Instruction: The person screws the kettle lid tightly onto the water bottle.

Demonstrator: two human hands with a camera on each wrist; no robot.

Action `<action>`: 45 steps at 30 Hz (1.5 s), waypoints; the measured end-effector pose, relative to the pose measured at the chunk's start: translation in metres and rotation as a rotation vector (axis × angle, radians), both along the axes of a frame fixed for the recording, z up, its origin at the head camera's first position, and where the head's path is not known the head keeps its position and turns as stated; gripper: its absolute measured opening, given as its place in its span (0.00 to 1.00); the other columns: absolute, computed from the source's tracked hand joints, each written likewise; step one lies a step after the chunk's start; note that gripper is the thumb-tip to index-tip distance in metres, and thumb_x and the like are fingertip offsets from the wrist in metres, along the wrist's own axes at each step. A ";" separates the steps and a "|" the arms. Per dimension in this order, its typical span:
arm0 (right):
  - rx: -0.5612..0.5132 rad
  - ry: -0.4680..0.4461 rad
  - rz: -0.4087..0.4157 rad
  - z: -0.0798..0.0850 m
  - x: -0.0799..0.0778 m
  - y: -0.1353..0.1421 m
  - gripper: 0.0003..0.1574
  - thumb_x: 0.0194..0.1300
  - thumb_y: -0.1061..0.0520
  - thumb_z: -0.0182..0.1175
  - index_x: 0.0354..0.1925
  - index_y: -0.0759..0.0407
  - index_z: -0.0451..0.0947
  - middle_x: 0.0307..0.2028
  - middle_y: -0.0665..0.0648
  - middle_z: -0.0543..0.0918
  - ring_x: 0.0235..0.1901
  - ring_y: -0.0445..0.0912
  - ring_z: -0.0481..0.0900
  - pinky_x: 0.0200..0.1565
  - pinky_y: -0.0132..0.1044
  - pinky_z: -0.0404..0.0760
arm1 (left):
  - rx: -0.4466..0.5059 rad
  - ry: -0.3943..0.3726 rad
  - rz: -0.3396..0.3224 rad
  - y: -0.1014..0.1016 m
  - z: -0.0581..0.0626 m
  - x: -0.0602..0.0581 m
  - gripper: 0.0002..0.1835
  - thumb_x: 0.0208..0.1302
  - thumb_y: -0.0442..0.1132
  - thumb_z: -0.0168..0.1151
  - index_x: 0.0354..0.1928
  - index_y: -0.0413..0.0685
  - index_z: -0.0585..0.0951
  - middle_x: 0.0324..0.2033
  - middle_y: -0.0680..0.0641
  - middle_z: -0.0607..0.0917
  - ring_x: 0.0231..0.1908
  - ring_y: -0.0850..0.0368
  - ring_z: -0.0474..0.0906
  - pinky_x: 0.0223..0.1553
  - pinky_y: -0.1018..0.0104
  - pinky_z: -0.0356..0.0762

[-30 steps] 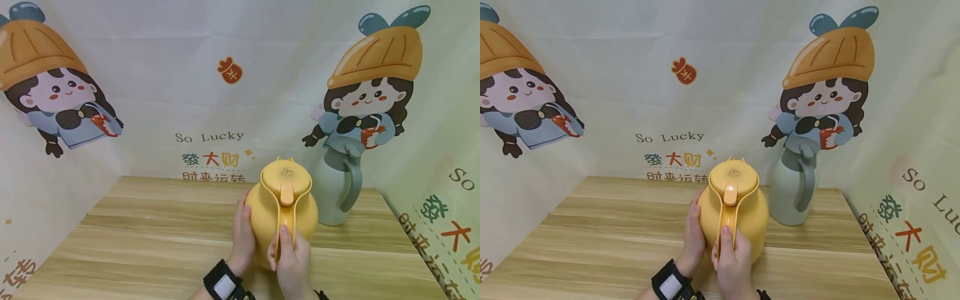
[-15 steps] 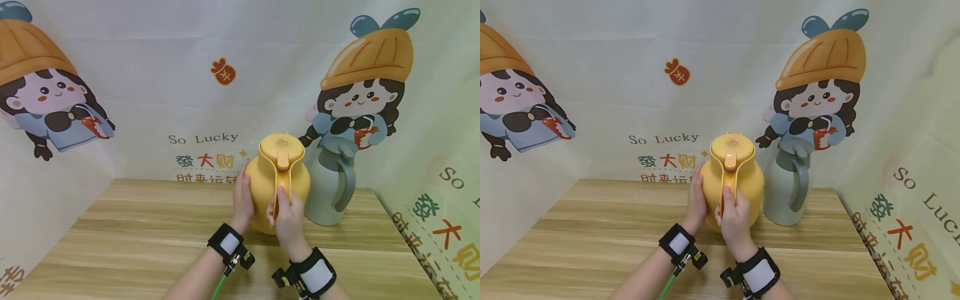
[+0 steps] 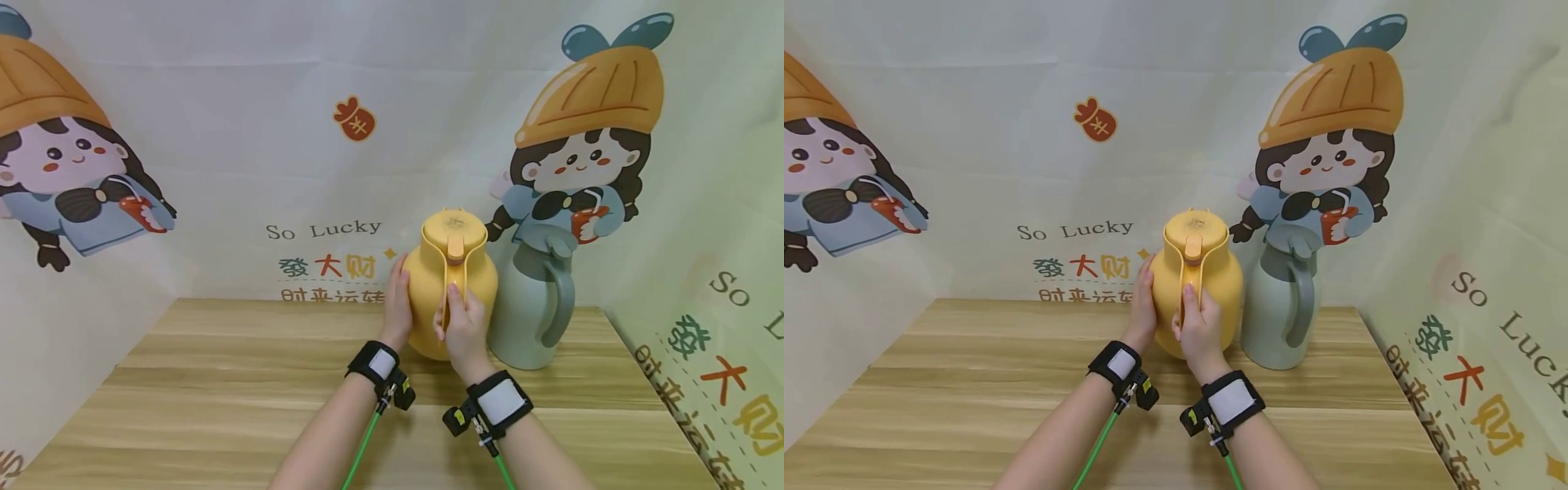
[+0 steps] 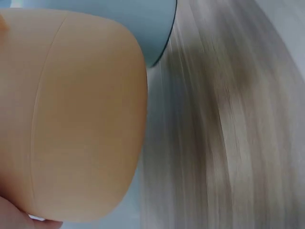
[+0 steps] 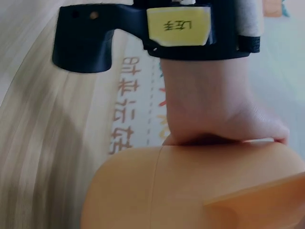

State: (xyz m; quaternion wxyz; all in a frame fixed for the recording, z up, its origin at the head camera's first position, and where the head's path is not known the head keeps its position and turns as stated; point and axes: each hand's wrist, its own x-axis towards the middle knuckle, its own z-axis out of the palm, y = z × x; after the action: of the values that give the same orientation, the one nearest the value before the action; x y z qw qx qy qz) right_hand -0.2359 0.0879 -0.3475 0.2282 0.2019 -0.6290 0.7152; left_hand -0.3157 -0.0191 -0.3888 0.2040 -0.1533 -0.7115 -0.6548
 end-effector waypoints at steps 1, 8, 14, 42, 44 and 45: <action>0.000 0.000 -0.003 -0.001 -0.003 0.000 0.23 0.74 0.54 0.38 0.24 0.67 0.63 0.14 0.59 0.65 0.07 0.45 0.62 0.10 0.31 0.62 | 0.002 -0.002 -0.009 -0.001 -0.001 -0.002 0.26 0.73 0.50 0.32 0.67 0.45 0.56 0.63 0.46 0.62 0.61 0.53 0.58 0.60 0.53 0.55; 0.001 -0.024 -0.015 -0.011 -0.013 0.000 0.25 0.74 0.52 0.39 0.24 0.68 0.63 0.13 0.58 0.65 0.06 0.45 0.62 0.10 0.32 0.61 | 0.036 -0.054 -0.069 -0.002 0.003 0.000 0.25 0.73 0.43 0.33 0.67 0.39 0.55 0.64 0.41 0.59 0.63 0.49 0.54 0.62 0.52 0.50; -0.021 -0.105 -0.013 -0.019 -0.014 0.003 0.25 0.75 0.55 0.38 0.24 0.70 0.63 0.13 0.57 0.65 0.06 0.42 0.62 0.10 0.30 0.61 | 0.019 -0.027 -0.071 0.000 -0.022 -0.011 0.28 0.73 0.50 0.33 0.66 0.39 0.57 0.64 0.42 0.61 0.63 0.50 0.54 0.62 0.52 0.49; 0.008 -0.146 -0.005 -0.002 -0.007 0.004 0.22 0.74 0.61 0.35 0.24 0.72 0.61 0.13 0.59 0.64 0.07 0.41 0.62 0.12 0.28 0.62 | -0.001 -0.157 -0.215 -0.003 -0.028 -0.022 0.28 0.75 0.48 0.28 0.69 0.38 0.47 0.67 0.39 0.51 0.65 0.47 0.45 0.63 0.50 0.44; 0.005 -0.142 0.005 -0.002 -0.008 0.003 0.22 0.74 0.61 0.35 0.24 0.71 0.61 0.13 0.59 0.64 0.07 0.41 0.62 0.12 0.28 0.62 | -0.002 -0.183 -0.229 -0.005 -0.024 -0.021 0.27 0.75 0.47 0.27 0.69 0.39 0.46 0.67 0.39 0.49 0.66 0.47 0.43 0.64 0.50 0.42; 0.004 -0.143 0.009 -0.002 -0.009 0.003 0.22 0.74 0.61 0.35 0.24 0.71 0.61 0.13 0.58 0.64 0.07 0.41 0.62 0.12 0.29 0.62 | 0.002 -0.196 -0.235 -0.005 -0.022 -0.020 0.27 0.75 0.46 0.27 0.69 0.39 0.46 0.67 0.39 0.49 0.66 0.47 0.43 0.64 0.51 0.42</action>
State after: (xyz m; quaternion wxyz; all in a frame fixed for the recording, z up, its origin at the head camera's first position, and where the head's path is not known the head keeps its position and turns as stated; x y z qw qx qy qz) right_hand -0.2446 0.0908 -0.3498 0.1791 0.1536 -0.6442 0.7275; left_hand -0.3354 -0.0244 -0.4109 0.0556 -0.1710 -0.7045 -0.6865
